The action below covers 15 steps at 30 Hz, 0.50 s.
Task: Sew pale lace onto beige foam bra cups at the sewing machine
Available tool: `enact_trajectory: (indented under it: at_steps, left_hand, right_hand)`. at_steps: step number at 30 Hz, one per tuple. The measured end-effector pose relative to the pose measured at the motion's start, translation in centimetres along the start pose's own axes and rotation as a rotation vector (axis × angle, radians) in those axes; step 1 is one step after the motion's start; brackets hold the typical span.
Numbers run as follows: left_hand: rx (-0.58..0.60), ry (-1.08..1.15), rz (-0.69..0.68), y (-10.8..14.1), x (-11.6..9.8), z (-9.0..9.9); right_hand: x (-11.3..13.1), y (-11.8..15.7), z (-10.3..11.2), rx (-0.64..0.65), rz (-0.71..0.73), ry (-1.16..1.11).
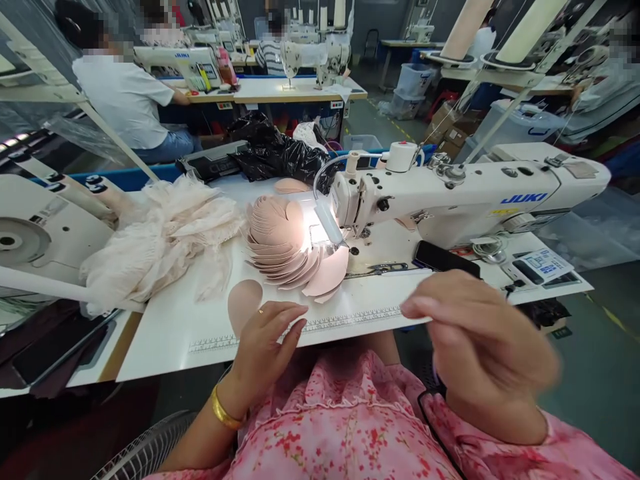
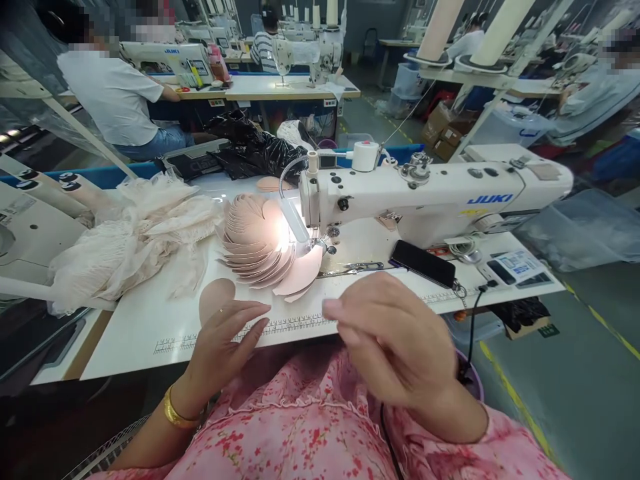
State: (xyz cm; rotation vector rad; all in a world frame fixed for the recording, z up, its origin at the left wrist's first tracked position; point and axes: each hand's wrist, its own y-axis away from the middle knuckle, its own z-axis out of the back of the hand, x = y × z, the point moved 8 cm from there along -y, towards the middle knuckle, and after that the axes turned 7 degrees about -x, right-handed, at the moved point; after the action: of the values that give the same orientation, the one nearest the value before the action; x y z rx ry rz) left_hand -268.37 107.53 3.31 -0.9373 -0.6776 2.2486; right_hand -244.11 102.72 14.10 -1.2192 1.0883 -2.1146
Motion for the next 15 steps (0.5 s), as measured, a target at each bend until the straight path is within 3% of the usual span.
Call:
enact_trajectory:
  at_steps: [3, 9, 12, 15]
  left_hand:
    - [0.02, -0.085, -0.075, -0.5, -0.7, -2.2]
    - [0.111, -0.356, -0.172, -2.2, -0.5, -6.9]
    - [0.106, -0.385, -0.209, -2.2, -0.2, -7.6]
    - [0.059, -0.28, -0.214, -1.4, 0.2, -6.5]
  right_hand:
    - [-4.4, 1.5, -2.4, 0.016, -0.03, 0.034]
    - [-11.9, 5.9, -7.1, 0.198, -0.018, 0.309]
    - [-13.9, 6.7, -9.2, 0.254, -0.006, 0.372]
    - [-13.4, 5.6, -9.9, 0.238, 0.034, 0.341]
